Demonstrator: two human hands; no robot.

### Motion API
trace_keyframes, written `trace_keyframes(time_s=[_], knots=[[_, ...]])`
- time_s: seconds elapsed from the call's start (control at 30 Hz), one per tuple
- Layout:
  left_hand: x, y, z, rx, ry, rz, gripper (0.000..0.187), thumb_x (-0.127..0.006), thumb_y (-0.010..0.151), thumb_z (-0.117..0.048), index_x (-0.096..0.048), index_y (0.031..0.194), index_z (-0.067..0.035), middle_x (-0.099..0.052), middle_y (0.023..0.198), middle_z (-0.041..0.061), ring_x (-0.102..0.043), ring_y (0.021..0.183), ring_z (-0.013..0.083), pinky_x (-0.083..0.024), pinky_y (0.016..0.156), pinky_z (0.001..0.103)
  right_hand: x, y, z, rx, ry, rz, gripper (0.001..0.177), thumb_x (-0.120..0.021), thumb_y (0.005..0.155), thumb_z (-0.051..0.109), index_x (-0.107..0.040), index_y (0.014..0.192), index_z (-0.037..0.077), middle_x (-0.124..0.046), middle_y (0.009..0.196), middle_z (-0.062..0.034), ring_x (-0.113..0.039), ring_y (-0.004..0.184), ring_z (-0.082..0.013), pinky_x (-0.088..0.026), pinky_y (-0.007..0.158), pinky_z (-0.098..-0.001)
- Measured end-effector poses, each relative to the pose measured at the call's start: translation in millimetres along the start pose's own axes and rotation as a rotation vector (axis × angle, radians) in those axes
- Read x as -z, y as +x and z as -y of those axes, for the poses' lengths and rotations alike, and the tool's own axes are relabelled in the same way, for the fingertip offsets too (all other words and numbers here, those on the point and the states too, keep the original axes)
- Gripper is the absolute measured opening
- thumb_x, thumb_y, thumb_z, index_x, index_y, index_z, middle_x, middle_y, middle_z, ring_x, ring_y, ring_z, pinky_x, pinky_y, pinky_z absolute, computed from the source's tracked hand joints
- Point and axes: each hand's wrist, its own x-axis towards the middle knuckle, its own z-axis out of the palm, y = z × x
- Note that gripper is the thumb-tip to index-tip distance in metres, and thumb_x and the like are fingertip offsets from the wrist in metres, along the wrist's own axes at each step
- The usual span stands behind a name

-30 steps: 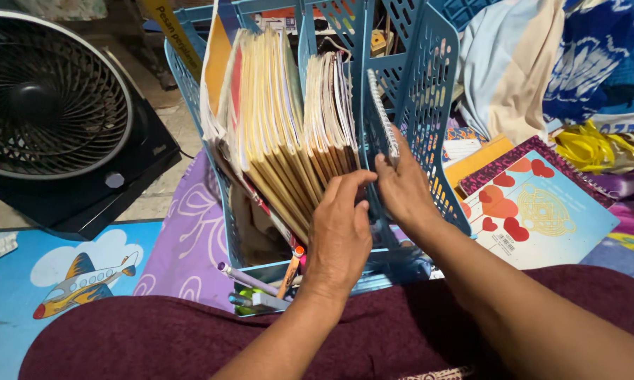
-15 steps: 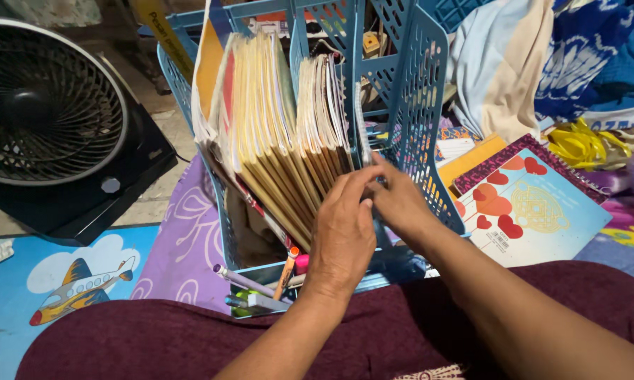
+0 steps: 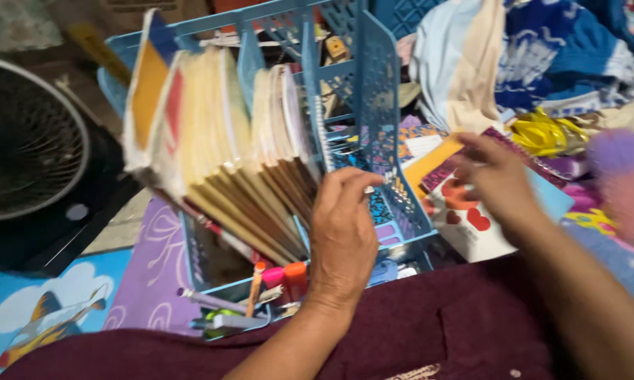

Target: The person sits on the floor and repeatedly picks up notebooks from a blue plastic crate. They dust each notebook with a fluffy pink and purple duster, then place it back into the crate. The person handles several different notebooks one at a time.

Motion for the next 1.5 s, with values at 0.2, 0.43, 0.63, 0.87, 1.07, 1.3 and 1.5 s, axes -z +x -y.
trace_keyframes(time_s=[0.2, 0.43, 0.63, 0.87, 1.07, 1.3, 1.5], knots=[[-71, -10, -17, -0.150, -0.182, 0.309, 0.030, -0.054, 0.089, 0.010, -0.066, 0.111, -0.007, -0.064, 0.113, 0.014, -0.065, 0.112, 0.0363, -0.053, 0.097, 0.044, 184, -30, -105, -0.164, -0.742, -0.461, 0.042, -0.074, 0.094, 0.029, -0.074, 0.129, 0.007, -0.074, 0.116, -0.0250, -0.070, 0.096, -0.0312, -0.054, 0.085, -0.0427], [-164, -27, 0, -0.140, -0.006, 0.729, 0.042, -0.060, 0.083, 0.005, -0.066, 0.122, -0.009, -0.056, 0.142, 0.014, -0.054, 0.131, 0.0355, -0.047, 0.105, 0.047, 233, -94, -162, -0.370, -1.128, -0.497, 0.074, -0.090, 0.071, 0.049, -0.071, 0.129, 0.007, -0.073, 0.113, -0.0261, -0.069, 0.103, -0.0414, -0.056, 0.086, -0.0497], [-203, -44, 28, -0.133, 0.225, 1.012, 0.059, -0.064, 0.089, -0.004, -0.050, 0.145, -0.017, -0.032, 0.161, 0.014, -0.027, 0.150, 0.0340, -0.026, 0.116, 0.060, 230, -111, -144, -0.489, -1.008, -0.356, 0.048, -0.077, 0.088, 0.042, -0.075, 0.126, 0.012, -0.076, 0.109, -0.0225, -0.071, 0.105, -0.0413, -0.055, 0.090, -0.0525], [-202, -50, 35, -0.298, 0.593, 1.158, 0.071, -0.068, 0.084, -0.006, -0.043, 0.149, -0.017, -0.037, 0.156, 0.009, -0.032, 0.145, 0.0333, -0.028, 0.110, 0.070, 229, -121, -128, -0.245, -0.858, -0.337, 0.054, -0.073, 0.088, 0.039, -0.068, 0.137, 0.016, -0.073, 0.114, -0.0162, -0.070, 0.102, -0.0341, -0.052, 0.088, -0.0465], [-199, -47, 28, -0.292, 0.694, 1.237, 0.061, -0.066, 0.089, -0.006, -0.046, 0.147, -0.010, -0.048, 0.144, 0.008, -0.044, 0.139, 0.0310, -0.034, 0.114, 0.065, 224, -114, -126, -0.244, -0.650, -0.027, 0.066, -0.077, 0.076, 0.051, -0.066, 0.137, 0.026, -0.074, 0.109, -0.0070, -0.073, 0.099, -0.0248, -0.054, 0.091, -0.0374], [-205, -57, 45, -0.412, 0.650, 1.099, 0.077, -0.069, 0.079, -0.007, -0.036, 0.148, -0.007, -0.031, 0.157, 0.012, -0.029, 0.146, 0.0399, -0.034, 0.104, 0.070, 219, -103, -115, -0.369, -0.757, -0.160, 0.062, -0.075, 0.085, 0.042, -0.063, 0.145, 0.030, -0.074, 0.126, -0.0079, -0.068, 0.110, -0.0211, -0.051, 0.096, -0.0374], [-209, -60, 53, -0.436, 0.657, 1.141, 0.074, -0.062, 0.085, -0.005, -0.032, 0.153, -0.009, -0.023, 0.164, 0.015, -0.021, 0.150, 0.0420, -0.031, 0.108, 0.070, 217, -111, -118, -0.404, -0.481, -0.058, 0.060, -0.079, 0.080, 0.038, -0.069, 0.138, 0.029, -0.080, 0.119, -0.0078, -0.072, 0.109, -0.0179, -0.052, 0.098, -0.0344]])
